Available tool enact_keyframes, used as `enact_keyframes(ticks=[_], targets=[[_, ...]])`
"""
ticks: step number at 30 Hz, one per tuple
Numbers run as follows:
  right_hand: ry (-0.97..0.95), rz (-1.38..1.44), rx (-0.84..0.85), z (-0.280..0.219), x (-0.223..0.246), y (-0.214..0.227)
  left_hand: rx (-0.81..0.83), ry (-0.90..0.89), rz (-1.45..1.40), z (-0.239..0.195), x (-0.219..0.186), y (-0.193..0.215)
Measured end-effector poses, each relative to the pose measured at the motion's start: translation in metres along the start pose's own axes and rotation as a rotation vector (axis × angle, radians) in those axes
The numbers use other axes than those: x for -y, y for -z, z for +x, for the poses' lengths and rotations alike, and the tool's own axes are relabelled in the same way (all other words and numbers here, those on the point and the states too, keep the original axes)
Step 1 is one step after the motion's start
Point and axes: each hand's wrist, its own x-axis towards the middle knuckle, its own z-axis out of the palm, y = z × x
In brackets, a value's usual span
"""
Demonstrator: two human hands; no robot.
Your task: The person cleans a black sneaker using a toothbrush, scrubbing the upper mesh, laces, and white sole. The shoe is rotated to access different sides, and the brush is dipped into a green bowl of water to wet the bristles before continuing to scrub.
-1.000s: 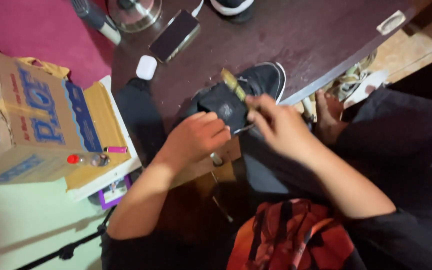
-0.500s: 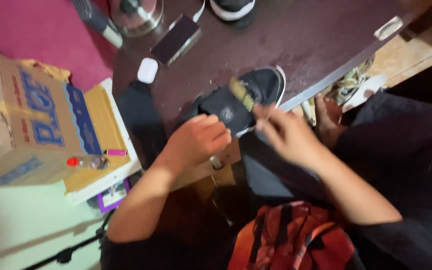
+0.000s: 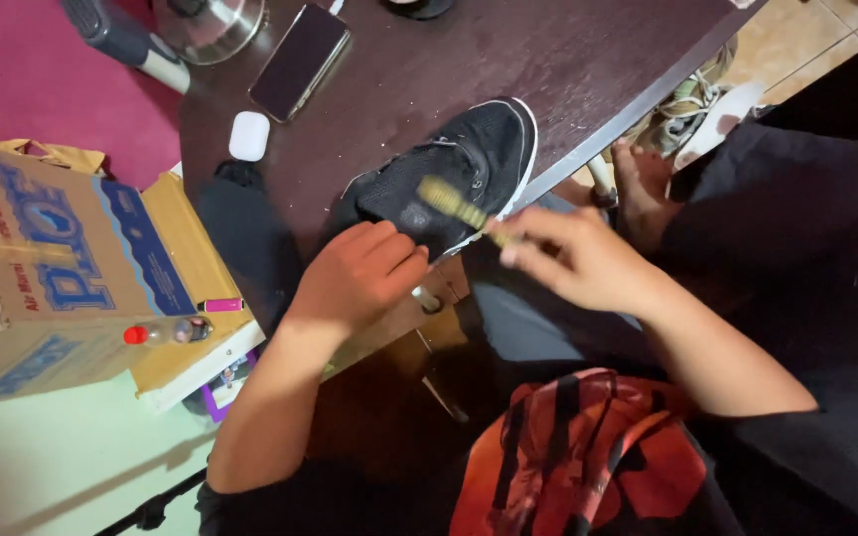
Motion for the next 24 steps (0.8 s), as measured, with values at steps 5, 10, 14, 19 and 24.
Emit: enact_keyframes(ticks=[5, 10, 14, 19, 24], targets=[[0.056, -0.007, -0.075, 0.006, -0.012, -0.002, -0.045, -0.033, 0.036, 0.008, 0.002, 0.005], [0.09, 0.026, -0.032, 0.009, -0.01, -0.002, -0.096, -0.04, 0.139, 0.01, 0.001, 0.002], [0.06, -0.026, -0.043, 0.015, -0.001, -0.004, -0.125, -0.057, 0.143, 0.017, 0.004, 0.002], [-0.004, -0.117, -0.083, 0.025, -0.006, -0.007, -0.133, -0.054, 0.145, 0.012, 0.001, -0.001], [0.052, -0.23, -0.065, 0.032, 0.002, -0.004, -0.14, -0.035, 0.151, 0.017, -0.003, 0.002]])
